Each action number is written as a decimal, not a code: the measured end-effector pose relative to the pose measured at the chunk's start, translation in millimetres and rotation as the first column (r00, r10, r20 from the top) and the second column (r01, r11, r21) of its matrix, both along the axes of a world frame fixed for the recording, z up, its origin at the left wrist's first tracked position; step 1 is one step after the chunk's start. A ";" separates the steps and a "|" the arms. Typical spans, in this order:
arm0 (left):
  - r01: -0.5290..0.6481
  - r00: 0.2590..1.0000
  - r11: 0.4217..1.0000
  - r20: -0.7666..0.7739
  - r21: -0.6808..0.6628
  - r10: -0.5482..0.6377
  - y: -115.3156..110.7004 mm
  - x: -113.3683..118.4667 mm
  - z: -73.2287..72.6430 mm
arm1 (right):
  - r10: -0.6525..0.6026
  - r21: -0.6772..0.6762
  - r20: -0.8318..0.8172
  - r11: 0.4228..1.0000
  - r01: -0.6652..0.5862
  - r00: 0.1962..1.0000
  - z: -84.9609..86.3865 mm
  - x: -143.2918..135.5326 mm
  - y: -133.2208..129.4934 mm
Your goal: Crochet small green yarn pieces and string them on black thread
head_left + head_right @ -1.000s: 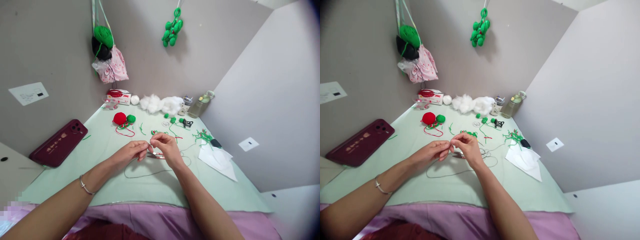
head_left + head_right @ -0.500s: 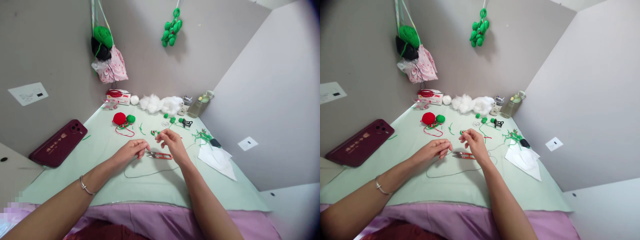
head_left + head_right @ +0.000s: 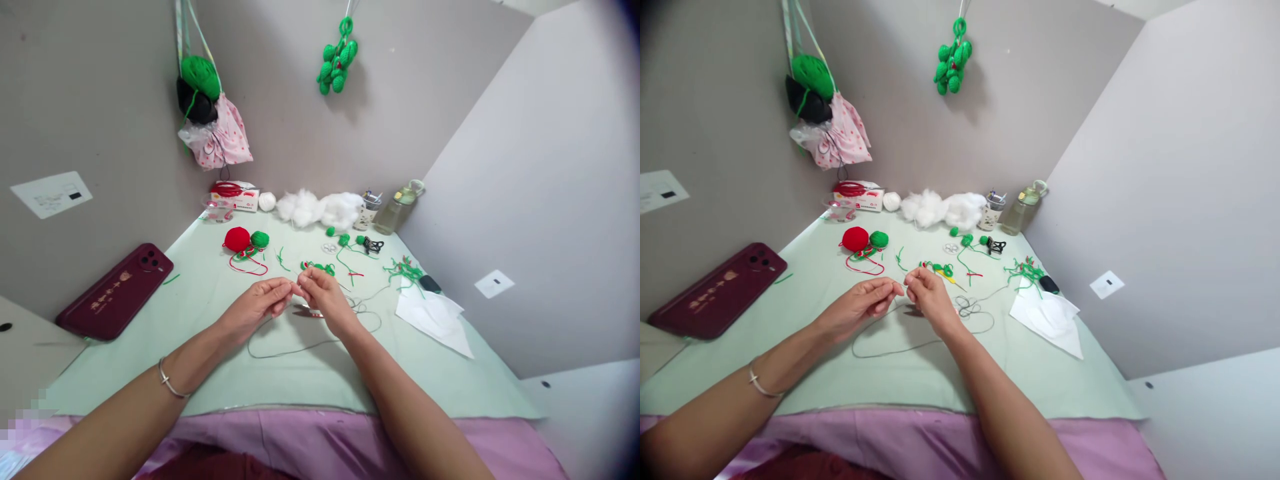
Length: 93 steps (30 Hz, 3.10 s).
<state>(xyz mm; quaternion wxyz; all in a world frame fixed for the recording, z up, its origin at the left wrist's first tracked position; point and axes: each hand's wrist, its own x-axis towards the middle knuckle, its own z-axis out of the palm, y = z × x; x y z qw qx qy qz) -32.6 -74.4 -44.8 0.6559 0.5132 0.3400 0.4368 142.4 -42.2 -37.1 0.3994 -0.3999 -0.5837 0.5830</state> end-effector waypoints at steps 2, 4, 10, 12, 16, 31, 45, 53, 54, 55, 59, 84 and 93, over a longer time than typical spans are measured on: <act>-0.077 0.997 0.995 -0.015 0.062 0.078 -1.4 2.3 -0.2 | 0.023 -0.036 -0.048 0.999 -0.025 0.999 -4.3 -4.5 -0.4; -0.112 0.994 0.989 0.008 0.093 0.112 -2.5 4.1 0.6 | 0.045 -0.052 -0.086 0.997 -0.050 0.995 -9.1 -9.0 -1.2; -0.071 0.997 0.992 0.045 0.106 0.066 -3.2 3.3 4.5 | -0.082 0.037 -0.059 0.996 0.085 0.995 -7.6 -3.7 2.7; -0.198 0.975 0.962 -0.060 0.189 0.213 -3.3 3.0 2.5 | -0.185 0.152 -0.018 0.971 0.186 0.982 -0.9 3.1 4.3; -0.302 0.869 0.865 -0.257 0.400 0.422 -3.0 4.0 -11.0 | -0.138 0.198 -0.025 0.970 0.140 0.990 11.4 8.9 -0.8; -0.158 0.795 0.711 -0.339 0.685 0.503 -3.3 5.5 -23.7 | -0.012 0.231 0.054 0.973 -0.001 0.998 9.7 -6.0 -19.3; -0.130 0.748 0.640 -0.348 0.758 0.564 -1.6 5.2 -28.3 | -0.032 0.273 0.081 0.962 0.009 0.996 6.6 -7.1 -20.3; -0.105 0.728 0.628 -0.370 0.771 0.577 -1.1 3.7 -32.4 | -0.016 0.239 0.109 0.971 -0.011 0.994 3.3 -6.8 -18.0; -0.105 0.729 0.631 -0.372 0.769 0.574 -1.1 3.9 -32.4 | -0.014 0.236 0.108 0.972 -0.012 0.994 2.9 -6.5 -17.7; -0.104 0.729 0.633 -0.374 0.767 0.573 -1.4 4.2 -32.0 | -0.013 0.234 0.105 0.972 -0.012 0.994 2.4 -6.3 -17.3; -0.114 0.728 0.643 -0.376 0.757 0.573 -3.7 6.9 -28.0 | -0.005 0.237 0.103 0.971 -0.020 0.995 0.4 -5.5 -14.5; -0.086 0.696 0.682 -0.446 0.727 0.563 -2.8 7.1 -26.2 | 0.072 0.177 0.086 0.980 -0.086 0.994 3.9 -2.3 -5.5; -0.085 0.704 0.709 -0.461 0.700 0.540 -3.1 6.0 -26.4 | 0.097 0.124 0.084 0.987 -0.107 0.992 3.0 0.2 -2.6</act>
